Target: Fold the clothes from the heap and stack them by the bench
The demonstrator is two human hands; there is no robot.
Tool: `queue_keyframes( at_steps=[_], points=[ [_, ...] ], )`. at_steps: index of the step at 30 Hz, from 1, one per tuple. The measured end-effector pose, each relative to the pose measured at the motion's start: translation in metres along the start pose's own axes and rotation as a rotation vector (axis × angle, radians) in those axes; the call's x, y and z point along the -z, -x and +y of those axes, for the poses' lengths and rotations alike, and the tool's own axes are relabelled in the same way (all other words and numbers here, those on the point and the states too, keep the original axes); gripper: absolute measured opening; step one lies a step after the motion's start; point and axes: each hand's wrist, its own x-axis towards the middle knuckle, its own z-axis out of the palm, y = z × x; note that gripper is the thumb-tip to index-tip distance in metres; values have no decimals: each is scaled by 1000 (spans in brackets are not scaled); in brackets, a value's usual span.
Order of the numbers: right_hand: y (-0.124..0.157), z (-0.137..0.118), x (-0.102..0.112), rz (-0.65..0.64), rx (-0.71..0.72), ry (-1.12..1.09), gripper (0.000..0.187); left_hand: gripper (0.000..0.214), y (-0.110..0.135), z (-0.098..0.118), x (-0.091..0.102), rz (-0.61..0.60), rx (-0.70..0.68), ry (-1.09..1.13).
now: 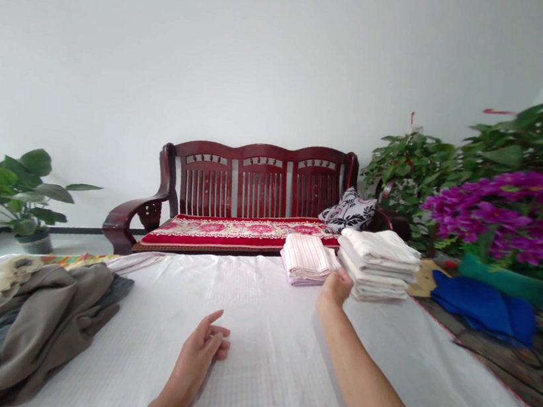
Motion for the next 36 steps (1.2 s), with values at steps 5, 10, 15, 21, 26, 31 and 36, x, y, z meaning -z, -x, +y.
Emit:
queue_keyframes(
  at_steps=[5,10,15,21,26,31,36],
  points=[
    [-4,-37,-21,-156,239,228,41,63,1,3,-3,19,19,45],
    [-48,-57,-54,-459,551,825,47,60,2,5,-4,33,23,55],
    [-73,-19,-54,-610,330,1009,52,56,0,0,-1,21,23,70],
    [-77,-3,-47,-631,338,1026,47,53,-2,-1,-2,-2,28,79],
    [-62,-25,-45,-555,456,995,44,50,0,-1,-6,17,9,115],
    [-11,-37,-42,-509,625,883,48,48,-3,1,-9,24,-2,137],
    [64,-19,-40,-703,623,720,44,45,-5,2,-8,50,-5,161]
  ],
)
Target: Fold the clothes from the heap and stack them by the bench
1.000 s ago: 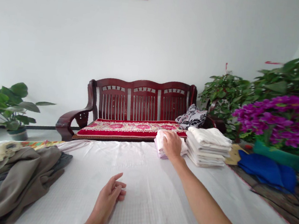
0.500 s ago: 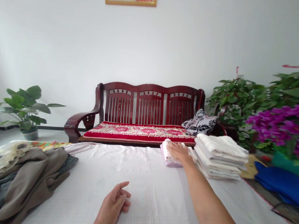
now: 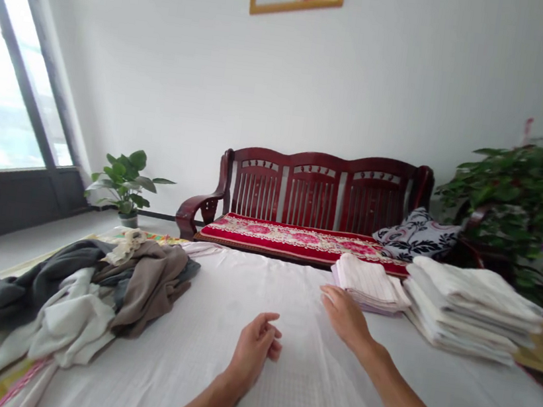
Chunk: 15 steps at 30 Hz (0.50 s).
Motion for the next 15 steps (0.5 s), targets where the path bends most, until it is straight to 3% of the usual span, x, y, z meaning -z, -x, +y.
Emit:
queue_keyframes(
  at_steps=[5,9,12,15],
  points=[
    [49,-22,-33,-183,-72,-89,43,40,0,-1,3,46,-41,6],
    [75,-27,-43,-86,-5,-39,45,32,-4,-1,12,95,-61,-35],
    [83,-26,-45,-31,51,35,45,27,-6,12,32,146,-197,-207],
    [83,-24,-47,-32,78,69,45,30,-5,43,67,278,-429,-483]
  ],
)
